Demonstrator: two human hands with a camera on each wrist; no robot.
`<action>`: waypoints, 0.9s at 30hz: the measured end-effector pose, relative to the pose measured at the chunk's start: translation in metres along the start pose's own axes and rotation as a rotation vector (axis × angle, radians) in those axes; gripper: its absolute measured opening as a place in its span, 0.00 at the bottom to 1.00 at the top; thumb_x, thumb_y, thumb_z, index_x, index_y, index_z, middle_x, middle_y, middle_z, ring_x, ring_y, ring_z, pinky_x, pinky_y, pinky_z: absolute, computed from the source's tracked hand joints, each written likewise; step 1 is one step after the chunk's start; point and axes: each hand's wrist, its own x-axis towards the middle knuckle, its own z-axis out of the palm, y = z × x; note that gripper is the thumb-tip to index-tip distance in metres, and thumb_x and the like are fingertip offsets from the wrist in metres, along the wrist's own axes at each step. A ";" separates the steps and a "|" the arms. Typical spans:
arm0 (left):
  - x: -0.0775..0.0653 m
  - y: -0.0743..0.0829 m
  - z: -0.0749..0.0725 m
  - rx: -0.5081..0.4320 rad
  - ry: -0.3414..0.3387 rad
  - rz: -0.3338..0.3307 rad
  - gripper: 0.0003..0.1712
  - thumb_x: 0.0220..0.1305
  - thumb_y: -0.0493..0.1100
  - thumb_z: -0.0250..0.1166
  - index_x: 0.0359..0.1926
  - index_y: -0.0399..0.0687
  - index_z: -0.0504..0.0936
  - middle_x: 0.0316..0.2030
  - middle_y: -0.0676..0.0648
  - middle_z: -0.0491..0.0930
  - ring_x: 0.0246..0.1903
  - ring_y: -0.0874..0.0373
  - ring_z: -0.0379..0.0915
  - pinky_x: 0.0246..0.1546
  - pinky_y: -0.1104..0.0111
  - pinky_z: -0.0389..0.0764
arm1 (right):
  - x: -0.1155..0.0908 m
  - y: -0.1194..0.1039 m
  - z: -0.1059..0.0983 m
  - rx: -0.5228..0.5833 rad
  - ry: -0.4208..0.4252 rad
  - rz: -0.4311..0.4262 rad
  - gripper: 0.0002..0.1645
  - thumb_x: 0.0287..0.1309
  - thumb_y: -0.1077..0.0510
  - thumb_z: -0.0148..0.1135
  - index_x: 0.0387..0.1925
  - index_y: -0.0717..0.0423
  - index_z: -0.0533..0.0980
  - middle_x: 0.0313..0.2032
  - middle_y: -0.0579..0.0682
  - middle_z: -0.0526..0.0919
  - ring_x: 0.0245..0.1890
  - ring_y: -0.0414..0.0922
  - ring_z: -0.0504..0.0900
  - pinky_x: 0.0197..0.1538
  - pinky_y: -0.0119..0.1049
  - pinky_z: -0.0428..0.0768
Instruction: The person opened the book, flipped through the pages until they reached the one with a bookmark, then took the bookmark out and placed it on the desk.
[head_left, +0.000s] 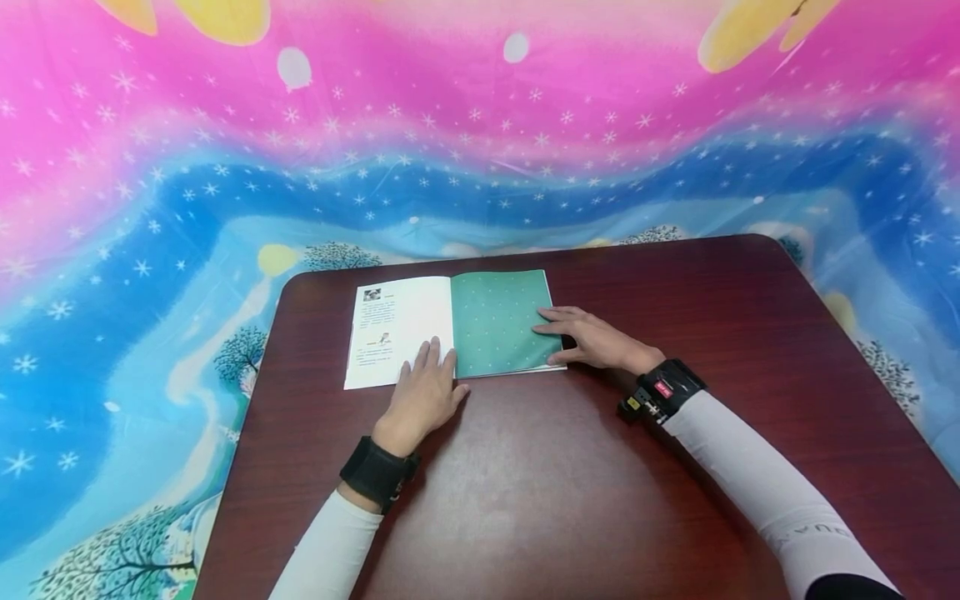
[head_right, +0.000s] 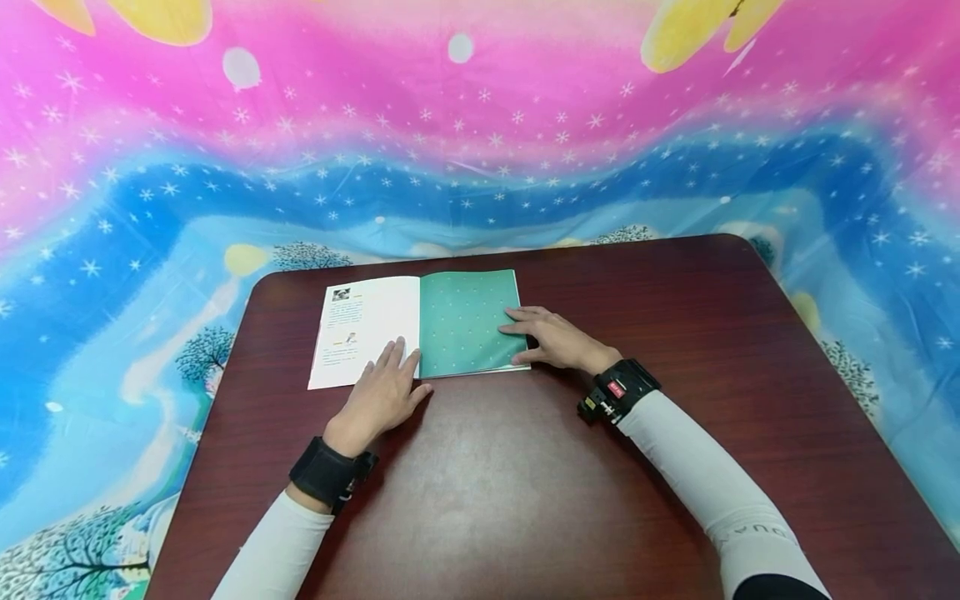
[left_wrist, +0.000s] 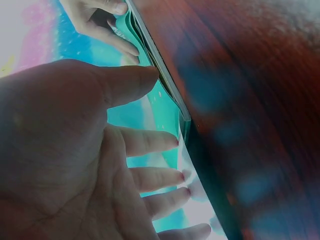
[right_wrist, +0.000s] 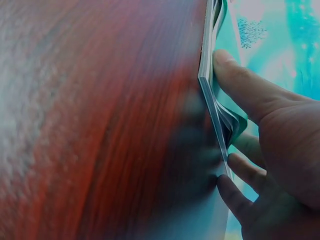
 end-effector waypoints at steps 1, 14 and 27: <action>0.001 0.000 0.000 -0.009 0.001 0.003 0.41 0.78 0.57 0.60 0.80 0.39 0.64 0.82 0.32 0.53 0.82 0.37 0.47 0.76 0.38 0.58 | 0.000 0.001 0.001 -0.005 0.004 0.001 0.38 0.65 0.52 0.75 0.73 0.59 0.74 0.79 0.64 0.62 0.79 0.65 0.60 0.75 0.64 0.64; 0.010 0.003 0.001 -0.049 0.012 0.035 0.44 0.79 0.58 0.58 0.81 0.36 0.59 0.82 0.32 0.52 0.82 0.36 0.45 0.75 0.35 0.59 | 0.004 -0.004 0.002 -0.007 0.020 0.076 0.33 0.69 0.50 0.71 0.71 0.57 0.77 0.78 0.61 0.66 0.78 0.62 0.63 0.75 0.62 0.66; 0.022 0.015 0.003 -0.056 0.011 0.056 0.47 0.79 0.62 0.57 0.83 0.39 0.55 0.83 0.34 0.48 0.83 0.36 0.42 0.74 0.31 0.55 | 0.010 -0.007 0.005 -0.013 0.092 0.139 0.32 0.74 0.49 0.67 0.71 0.62 0.75 0.75 0.62 0.71 0.75 0.62 0.67 0.73 0.60 0.69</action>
